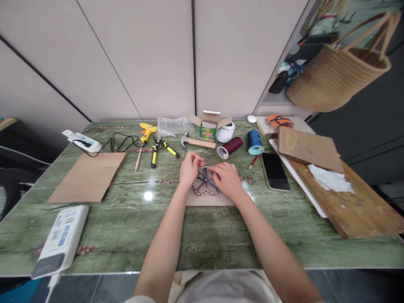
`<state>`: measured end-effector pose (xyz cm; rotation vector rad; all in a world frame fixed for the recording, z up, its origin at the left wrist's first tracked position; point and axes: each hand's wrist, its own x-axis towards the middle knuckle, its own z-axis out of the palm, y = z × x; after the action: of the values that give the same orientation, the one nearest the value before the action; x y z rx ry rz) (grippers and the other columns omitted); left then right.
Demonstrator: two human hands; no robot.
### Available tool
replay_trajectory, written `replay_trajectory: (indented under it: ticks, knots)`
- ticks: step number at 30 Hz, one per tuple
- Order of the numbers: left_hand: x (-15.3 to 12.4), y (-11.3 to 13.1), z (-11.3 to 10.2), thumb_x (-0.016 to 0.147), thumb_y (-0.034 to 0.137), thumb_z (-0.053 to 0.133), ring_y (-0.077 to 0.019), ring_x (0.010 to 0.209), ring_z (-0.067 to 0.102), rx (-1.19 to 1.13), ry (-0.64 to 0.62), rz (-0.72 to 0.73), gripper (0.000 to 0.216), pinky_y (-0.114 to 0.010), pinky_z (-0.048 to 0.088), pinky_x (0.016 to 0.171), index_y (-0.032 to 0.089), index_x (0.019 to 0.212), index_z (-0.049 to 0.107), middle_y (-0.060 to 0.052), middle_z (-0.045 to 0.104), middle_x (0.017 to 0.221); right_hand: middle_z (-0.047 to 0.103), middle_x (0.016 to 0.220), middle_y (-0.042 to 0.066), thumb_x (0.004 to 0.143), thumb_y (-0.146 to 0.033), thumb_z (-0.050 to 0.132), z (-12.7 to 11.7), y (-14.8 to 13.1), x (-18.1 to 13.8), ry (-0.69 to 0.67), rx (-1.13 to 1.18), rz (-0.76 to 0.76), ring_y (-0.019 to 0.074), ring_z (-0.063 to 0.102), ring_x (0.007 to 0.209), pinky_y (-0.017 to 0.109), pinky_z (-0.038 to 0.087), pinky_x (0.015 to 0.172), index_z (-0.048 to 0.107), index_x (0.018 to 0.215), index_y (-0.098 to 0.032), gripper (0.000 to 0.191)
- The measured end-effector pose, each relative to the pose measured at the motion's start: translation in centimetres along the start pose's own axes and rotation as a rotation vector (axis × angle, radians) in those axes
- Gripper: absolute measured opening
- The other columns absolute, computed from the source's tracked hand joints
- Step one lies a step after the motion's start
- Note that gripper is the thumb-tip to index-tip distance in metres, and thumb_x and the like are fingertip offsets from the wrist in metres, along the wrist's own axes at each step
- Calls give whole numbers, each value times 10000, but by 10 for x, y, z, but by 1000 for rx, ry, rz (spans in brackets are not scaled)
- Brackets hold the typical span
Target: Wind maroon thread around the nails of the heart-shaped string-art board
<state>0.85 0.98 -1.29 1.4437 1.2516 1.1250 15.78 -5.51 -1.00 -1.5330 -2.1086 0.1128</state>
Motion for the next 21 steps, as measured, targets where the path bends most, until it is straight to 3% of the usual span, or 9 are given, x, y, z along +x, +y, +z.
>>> replay_trajectory:
  ticks: [9,17,19,21]
  knots:
    - [-4,0,-4,872,161,397,-165,680,589,708,35,94,80,-254,409,639,192,860,469,-34,613,737,670,954,53,833,-137,458,1,0,0,-38,69,47,203,521,912,343,328,784,652,1049,-225,304]
    - [-4,4,-8,883,177,390,-167,704,601,731,6,66,102,-247,407,658,196,873,489,-33,631,756,677,918,54,825,-142,475,4,1,3,-34,118,75,211,545,902,361,356,784,664,1034,-235,297]
    - [-4,3,-10,880,181,395,-169,697,600,735,-3,68,95,-247,407,653,197,874,488,-33,632,756,681,919,53,822,-150,497,-8,-2,4,42,168,85,213,560,908,383,374,813,671,997,-229,259]
    - [-4,2,-12,875,185,401,-173,688,597,757,-13,64,86,-247,403,643,197,883,486,-37,631,752,674,976,56,838,-187,507,-32,-6,2,271,289,134,209,572,940,397,402,846,657,998,-222,222]
